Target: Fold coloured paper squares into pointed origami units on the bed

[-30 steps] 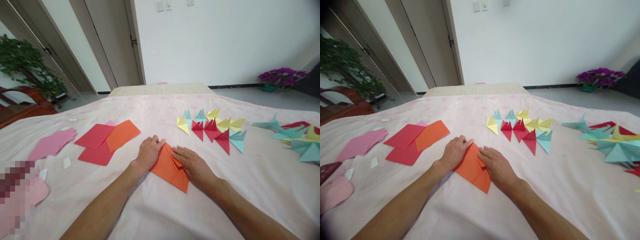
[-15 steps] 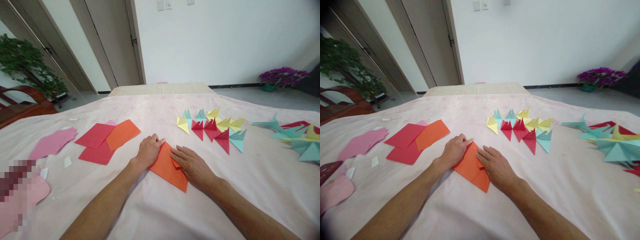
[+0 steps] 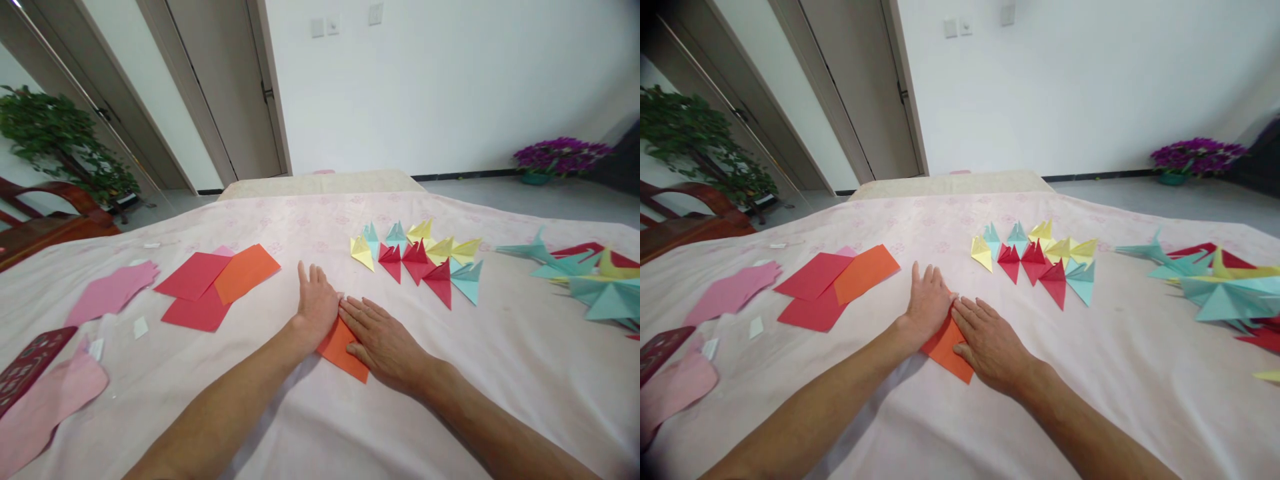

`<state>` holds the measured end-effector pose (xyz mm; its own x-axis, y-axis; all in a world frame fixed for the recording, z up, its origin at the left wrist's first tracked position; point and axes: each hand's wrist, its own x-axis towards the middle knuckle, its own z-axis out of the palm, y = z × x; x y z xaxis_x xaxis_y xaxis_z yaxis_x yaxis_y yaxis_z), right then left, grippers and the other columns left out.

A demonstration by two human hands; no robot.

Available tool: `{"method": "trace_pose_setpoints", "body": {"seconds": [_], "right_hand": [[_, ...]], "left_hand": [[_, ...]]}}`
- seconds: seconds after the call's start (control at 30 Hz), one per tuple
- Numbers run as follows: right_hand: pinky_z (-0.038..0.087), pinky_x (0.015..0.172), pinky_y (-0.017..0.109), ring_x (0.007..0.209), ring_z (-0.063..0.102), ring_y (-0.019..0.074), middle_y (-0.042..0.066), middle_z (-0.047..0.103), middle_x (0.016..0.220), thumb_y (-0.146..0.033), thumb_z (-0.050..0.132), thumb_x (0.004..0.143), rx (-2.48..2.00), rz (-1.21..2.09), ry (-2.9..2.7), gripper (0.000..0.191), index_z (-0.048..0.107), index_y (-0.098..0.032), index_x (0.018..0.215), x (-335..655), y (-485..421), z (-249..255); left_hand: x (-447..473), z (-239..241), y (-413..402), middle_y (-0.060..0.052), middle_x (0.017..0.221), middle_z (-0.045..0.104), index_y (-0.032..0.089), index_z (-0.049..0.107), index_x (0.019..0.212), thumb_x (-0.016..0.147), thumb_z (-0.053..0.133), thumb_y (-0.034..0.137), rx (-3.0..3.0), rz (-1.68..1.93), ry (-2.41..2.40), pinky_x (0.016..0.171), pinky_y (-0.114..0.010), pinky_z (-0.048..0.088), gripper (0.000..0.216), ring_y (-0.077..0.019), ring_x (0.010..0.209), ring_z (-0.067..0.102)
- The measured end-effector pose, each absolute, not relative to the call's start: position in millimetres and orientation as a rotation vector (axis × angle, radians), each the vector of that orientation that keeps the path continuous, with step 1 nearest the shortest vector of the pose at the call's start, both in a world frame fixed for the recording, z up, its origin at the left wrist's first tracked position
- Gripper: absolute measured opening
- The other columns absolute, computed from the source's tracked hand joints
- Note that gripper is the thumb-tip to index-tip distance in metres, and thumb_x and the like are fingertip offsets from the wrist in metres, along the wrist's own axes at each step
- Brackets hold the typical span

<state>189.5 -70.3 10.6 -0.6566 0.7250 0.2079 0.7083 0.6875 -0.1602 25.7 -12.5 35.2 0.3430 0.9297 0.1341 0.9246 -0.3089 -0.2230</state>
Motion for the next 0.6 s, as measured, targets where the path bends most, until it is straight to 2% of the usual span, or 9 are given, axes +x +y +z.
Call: {"method": "trace_pose_setpoints", "body": {"seconds": [0.13,0.23,0.33,0.43,0.6], "right_hand": [[0.03,0.118,0.048,0.142,0.034,0.0266,0.013,0.039,0.153,-0.034,0.052,0.095,-1.149,0.06,-2.629,0.061,0.035,-0.014,0.15,190,-76,8],[0.032,0.117,0.049,0.14,0.038,0.0293,0.015,0.042,0.151,-0.036,0.053,0.095,-1.216,-0.002,-2.631,0.057,0.042,-0.012,0.146,186,-82,7],[0.038,0.112,0.053,0.136,0.043,0.0358,0.022,0.046,0.146,-0.039,0.056,0.092,-1.321,-0.082,-2.634,0.058,0.051,-0.004,0.138,179,-92,5],[0.042,0.107,0.057,0.131,0.047,0.0411,0.029,0.048,0.141,-0.039,0.057,0.091,-1.398,-0.176,-2.601,0.057,0.053,0.0,0.133,175,-104,-1],[0.044,0.101,0.061,0.121,0.054,0.0431,0.026,0.057,0.133,-0.039,0.053,0.092,-1.401,-0.254,-2.529,0.051,0.053,-0.008,0.133,176,-116,-9]], "left_hand": [[27,19,-6,-0.024,0.149,0.041,0.005,0.05,0.138,0.097,0.042,0.039,-2.327,-0.058,-1.842,0.114,-0.064,0.011,0.054,-0.0378,0.138,0.035],[24,12,5,-0.024,0.154,0.033,0.008,0.041,0.145,0.097,0.039,0.041,-2.311,-0.082,-1.999,0.109,-0.071,0.018,0.058,-0.0402,0.141,0.029],[21,9,17,-0.02,0.159,0.024,0.013,0.034,0.149,0.097,0.035,0.044,-2.318,-0.074,-2.09,0.103,-0.077,0.021,0.061,-0.0421,0.144,0.021],[20,6,29,-0.019,0.16,0.02,0.016,0.03,0.151,0.097,0.032,0.046,-2.33,-0.071,-2.139,0.101,-0.079,0.021,0.062,-0.0431,0.145,0.018],[13,5,44,-0.017,0.161,0.021,0.024,0.029,0.151,0.098,0.03,0.047,-2.356,-0.122,-2.131,0.103,-0.077,0.019,0.058,-0.0403,0.146,0.017]]}}
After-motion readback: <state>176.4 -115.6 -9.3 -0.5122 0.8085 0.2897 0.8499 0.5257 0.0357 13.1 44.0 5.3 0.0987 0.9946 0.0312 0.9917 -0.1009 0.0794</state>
